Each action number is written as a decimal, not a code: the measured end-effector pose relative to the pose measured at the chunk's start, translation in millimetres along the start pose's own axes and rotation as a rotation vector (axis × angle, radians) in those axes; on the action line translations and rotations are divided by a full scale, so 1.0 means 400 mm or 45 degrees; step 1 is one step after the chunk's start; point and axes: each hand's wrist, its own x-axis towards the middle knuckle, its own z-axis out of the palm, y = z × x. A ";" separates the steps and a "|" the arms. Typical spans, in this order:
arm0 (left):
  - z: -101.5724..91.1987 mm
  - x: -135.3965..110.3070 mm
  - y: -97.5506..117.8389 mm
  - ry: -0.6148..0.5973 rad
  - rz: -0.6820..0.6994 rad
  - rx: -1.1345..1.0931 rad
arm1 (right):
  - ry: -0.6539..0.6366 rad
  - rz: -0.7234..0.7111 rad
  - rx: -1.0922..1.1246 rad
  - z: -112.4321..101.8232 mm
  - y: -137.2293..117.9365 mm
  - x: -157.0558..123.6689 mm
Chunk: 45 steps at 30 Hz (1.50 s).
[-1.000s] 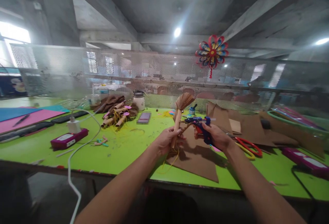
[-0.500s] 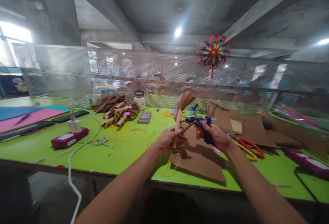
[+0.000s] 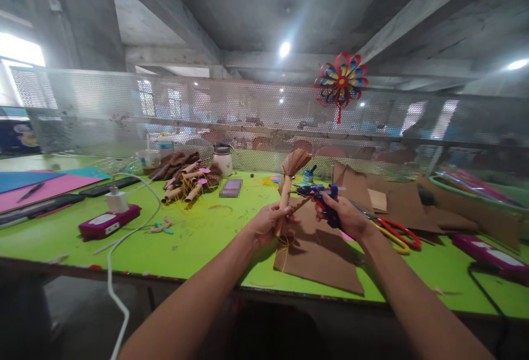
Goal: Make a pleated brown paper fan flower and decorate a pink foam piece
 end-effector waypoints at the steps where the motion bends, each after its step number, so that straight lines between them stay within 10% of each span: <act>1: 0.000 0.000 0.001 0.002 0.003 -0.003 | -0.012 0.003 -0.002 0.000 -0.001 -0.001; 45: -0.002 0.004 0.005 -0.003 -0.039 0.054 | 0.005 0.008 -0.054 -0.006 0.001 0.001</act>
